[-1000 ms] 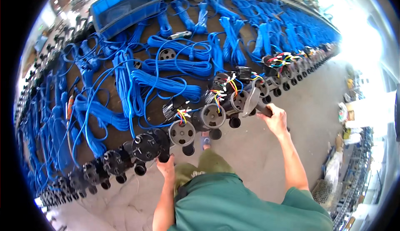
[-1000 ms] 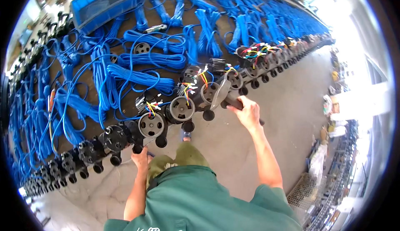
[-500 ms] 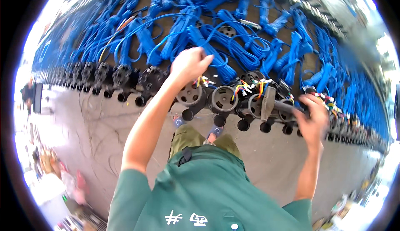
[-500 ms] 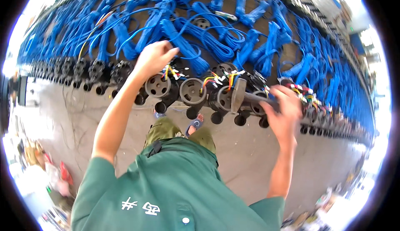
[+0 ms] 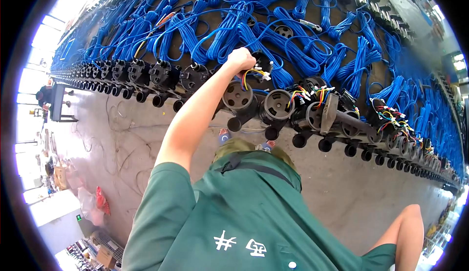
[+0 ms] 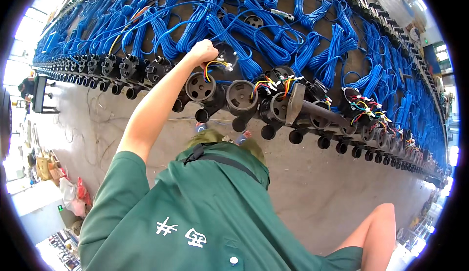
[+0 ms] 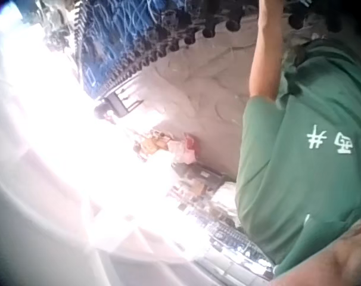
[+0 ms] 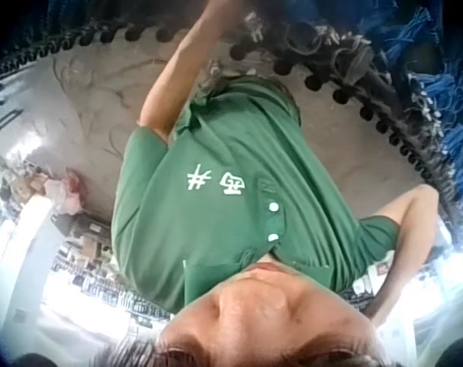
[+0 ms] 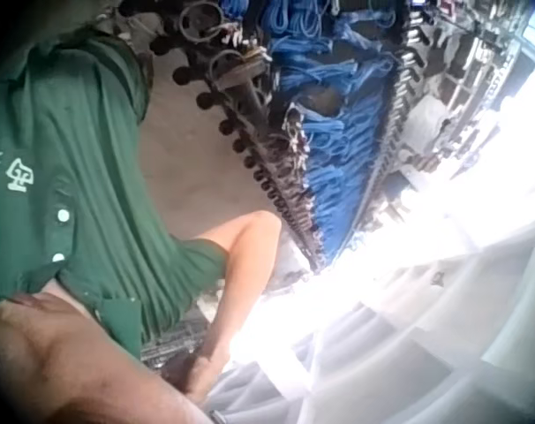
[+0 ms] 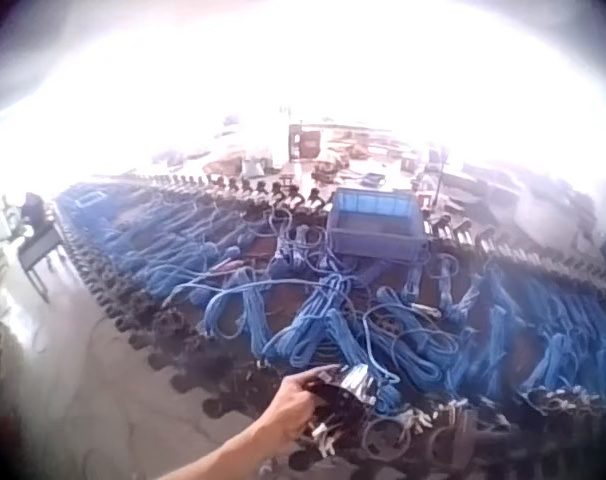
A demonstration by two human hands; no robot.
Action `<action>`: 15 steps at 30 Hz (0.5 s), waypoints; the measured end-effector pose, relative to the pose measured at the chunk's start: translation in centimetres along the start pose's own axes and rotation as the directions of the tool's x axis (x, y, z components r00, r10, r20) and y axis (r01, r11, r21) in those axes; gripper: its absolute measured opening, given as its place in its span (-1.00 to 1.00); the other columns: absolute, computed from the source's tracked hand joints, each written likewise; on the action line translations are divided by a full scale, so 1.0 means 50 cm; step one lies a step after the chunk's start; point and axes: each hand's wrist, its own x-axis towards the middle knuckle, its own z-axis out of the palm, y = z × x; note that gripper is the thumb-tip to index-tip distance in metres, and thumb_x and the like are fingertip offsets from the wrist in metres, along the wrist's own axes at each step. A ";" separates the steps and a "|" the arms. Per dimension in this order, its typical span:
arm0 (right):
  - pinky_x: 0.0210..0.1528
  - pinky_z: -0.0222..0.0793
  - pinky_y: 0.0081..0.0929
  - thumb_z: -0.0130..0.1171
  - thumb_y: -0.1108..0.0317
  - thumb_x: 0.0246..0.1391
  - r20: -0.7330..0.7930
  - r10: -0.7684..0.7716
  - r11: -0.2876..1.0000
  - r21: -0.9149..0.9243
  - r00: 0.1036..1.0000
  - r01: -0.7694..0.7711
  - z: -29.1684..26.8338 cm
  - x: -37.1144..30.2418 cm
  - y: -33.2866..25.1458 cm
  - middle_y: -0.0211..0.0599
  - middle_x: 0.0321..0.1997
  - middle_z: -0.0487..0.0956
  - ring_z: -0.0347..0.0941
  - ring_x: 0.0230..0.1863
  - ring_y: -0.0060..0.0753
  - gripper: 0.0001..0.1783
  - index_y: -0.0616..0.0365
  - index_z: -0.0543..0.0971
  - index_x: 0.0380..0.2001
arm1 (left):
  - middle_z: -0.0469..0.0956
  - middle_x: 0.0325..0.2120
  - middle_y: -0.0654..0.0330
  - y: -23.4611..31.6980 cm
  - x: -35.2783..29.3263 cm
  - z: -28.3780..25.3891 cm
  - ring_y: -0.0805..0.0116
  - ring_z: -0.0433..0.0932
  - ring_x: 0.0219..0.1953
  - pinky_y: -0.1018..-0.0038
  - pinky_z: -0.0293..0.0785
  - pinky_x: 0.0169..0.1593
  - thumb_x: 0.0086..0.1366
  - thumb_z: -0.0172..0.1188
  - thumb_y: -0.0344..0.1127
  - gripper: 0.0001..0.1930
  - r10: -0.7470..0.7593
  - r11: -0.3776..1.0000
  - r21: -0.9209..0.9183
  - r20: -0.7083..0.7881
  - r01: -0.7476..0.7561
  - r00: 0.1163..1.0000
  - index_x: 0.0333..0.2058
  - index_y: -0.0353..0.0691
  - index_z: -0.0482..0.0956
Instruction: The person assembles water pump components by placing a black cap onto a motor housing and securing it using a hammer to tap it into place.
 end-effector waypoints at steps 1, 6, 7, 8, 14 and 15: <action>0.10 0.43 -0.27 0.29 0.35 0.17 -0.003 -0.009 1.000 0.004 1.000 0.009 -0.003 0.006 -0.013 -0.25 0.01 0.67 0.58 0.02 -0.22 -0.70 0.12 0.69 -0.02 | 0.70 -0.14 -0.14 -0.008 -0.020 -0.009 0.05 0.74 -0.16 0.27 0.68 -0.17 0.22 0.19 -0.40 -0.66 0.027 0.991 -0.130 -0.034 -0.031 0.999 -0.06 -0.44 0.67; 0.05 0.44 -0.32 0.20 0.34 0.27 0.009 -0.022 0.994 0.107 1.000 0.021 0.016 0.046 -0.038 -0.27 -0.02 0.67 0.58 -0.01 -0.30 -0.74 0.12 0.69 -0.03 | 0.71 -0.18 0.07 -0.128 -0.140 -0.009 0.29 0.73 -0.27 0.43 0.65 -0.33 0.24 0.18 -0.62 -0.60 0.094 0.615 -0.780 -0.077 -0.118 0.993 0.07 -0.38 0.62; 0.04 0.44 -0.33 0.18 0.34 0.29 0.004 -0.008 0.993 0.114 1.000 0.008 0.027 0.051 -0.022 -0.27 -0.03 0.67 0.58 -0.02 -0.31 -0.75 0.12 0.69 -0.03 | 0.72 -0.18 0.09 -0.111 -0.205 -0.024 0.33 0.74 -0.24 0.42 0.69 -0.31 0.25 0.14 -0.69 -0.61 0.110 0.482 -0.868 -0.076 -0.120 0.991 0.05 -0.36 0.63; 0.03 0.44 -0.34 0.17 0.34 0.32 -0.033 0.020 0.997 0.073 0.999 -0.018 0.025 0.051 -0.010 -0.28 -0.03 0.67 0.58 -0.03 -0.33 -0.76 0.11 0.69 -0.03 | 0.72 -0.18 0.09 -0.082 -0.214 -0.021 0.32 0.76 -0.23 0.42 0.72 -0.27 0.26 0.16 -0.70 -0.61 0.157 0.398 -0.907 -0.076 -0.133 0.985 0.05 -0.33 0.63; -0.03 0.45 -0.39 0.06 0.33 0.44 -0.099 0.129 0.984 0.139 0.987 -0.115 0.087 0.071 0.132 -0.30 -0.07 0.67 0.59 -0.07 -0.42 -0.75 0.11 0.69 -0.03 | 0.73 -0.13 0.03 -0.127 -0.246 0.008 0.27 0.76 -0.22 0.36 0.77 -0.12 0.23 0.21 -0.75 -0.51 0.275 -0.015 -0.980 -0.196 -0.200 0.941 0.15 -0.38 0.59; -0.04 0.45 -0.40 0.04 0.33 0.47 -0.099 0.139 0.980 0.154 0.985 -0.123 0.095 0.075 0.142 -0.30 -0.08 0.67 0.59 -0.08 -0.43 -0.75 0.10 0.69 -0.03 | 0.72 -0.12 0.02 -0.136 -0.251 0.009 0.28 0.76 -0.21 0.35 0.78 -0.11 0.22 0.23 -0.74 -0.47 0.270 -0.029 -0.977 -0.212 -0.213 0.939 0.20 -0.40 0.56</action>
